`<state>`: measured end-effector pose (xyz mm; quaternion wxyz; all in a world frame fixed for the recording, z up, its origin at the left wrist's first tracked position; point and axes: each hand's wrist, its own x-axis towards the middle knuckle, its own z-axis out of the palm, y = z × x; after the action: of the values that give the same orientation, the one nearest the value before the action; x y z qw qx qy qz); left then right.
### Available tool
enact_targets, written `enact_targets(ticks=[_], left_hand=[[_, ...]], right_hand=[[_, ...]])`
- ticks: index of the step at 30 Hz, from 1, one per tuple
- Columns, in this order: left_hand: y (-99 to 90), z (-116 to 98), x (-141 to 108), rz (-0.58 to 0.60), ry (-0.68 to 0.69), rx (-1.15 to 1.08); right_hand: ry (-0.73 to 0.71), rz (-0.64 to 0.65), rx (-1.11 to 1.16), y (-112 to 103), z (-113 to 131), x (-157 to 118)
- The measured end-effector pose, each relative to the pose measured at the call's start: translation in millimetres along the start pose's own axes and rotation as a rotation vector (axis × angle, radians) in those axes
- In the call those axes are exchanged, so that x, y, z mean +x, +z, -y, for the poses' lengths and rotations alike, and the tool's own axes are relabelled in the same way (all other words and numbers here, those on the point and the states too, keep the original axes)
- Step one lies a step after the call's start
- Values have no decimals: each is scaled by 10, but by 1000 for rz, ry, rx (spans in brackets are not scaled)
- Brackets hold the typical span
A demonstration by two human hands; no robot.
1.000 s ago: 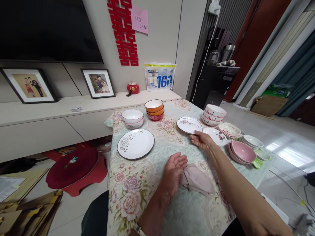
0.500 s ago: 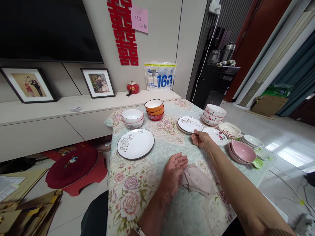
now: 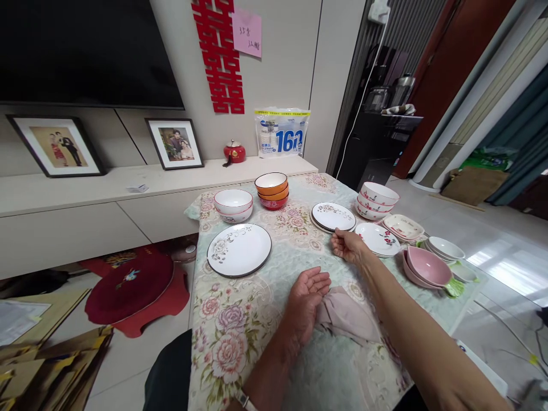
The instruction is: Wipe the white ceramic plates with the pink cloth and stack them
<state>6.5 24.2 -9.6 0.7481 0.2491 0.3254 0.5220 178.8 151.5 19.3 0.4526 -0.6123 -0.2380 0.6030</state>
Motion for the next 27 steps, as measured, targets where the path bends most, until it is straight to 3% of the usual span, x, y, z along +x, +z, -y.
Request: enact_targets(ticks=[7, 10, 17, 27], left_hand=[[13, -12, -14, -38, -16, -60], [29, -28, -15, -26, -7, -108], [53, -44, -21, 15, 15, -184], [61, -18, -6, 5, 49, -182]], right_hand=[[-111, 303, -233, 624, -205, -321], [-157, 373, -375, 912, -285, -396], [-232, 297, -680, 1373, -376, -306], [-172, 292, -740, 1562, -400, -222]])
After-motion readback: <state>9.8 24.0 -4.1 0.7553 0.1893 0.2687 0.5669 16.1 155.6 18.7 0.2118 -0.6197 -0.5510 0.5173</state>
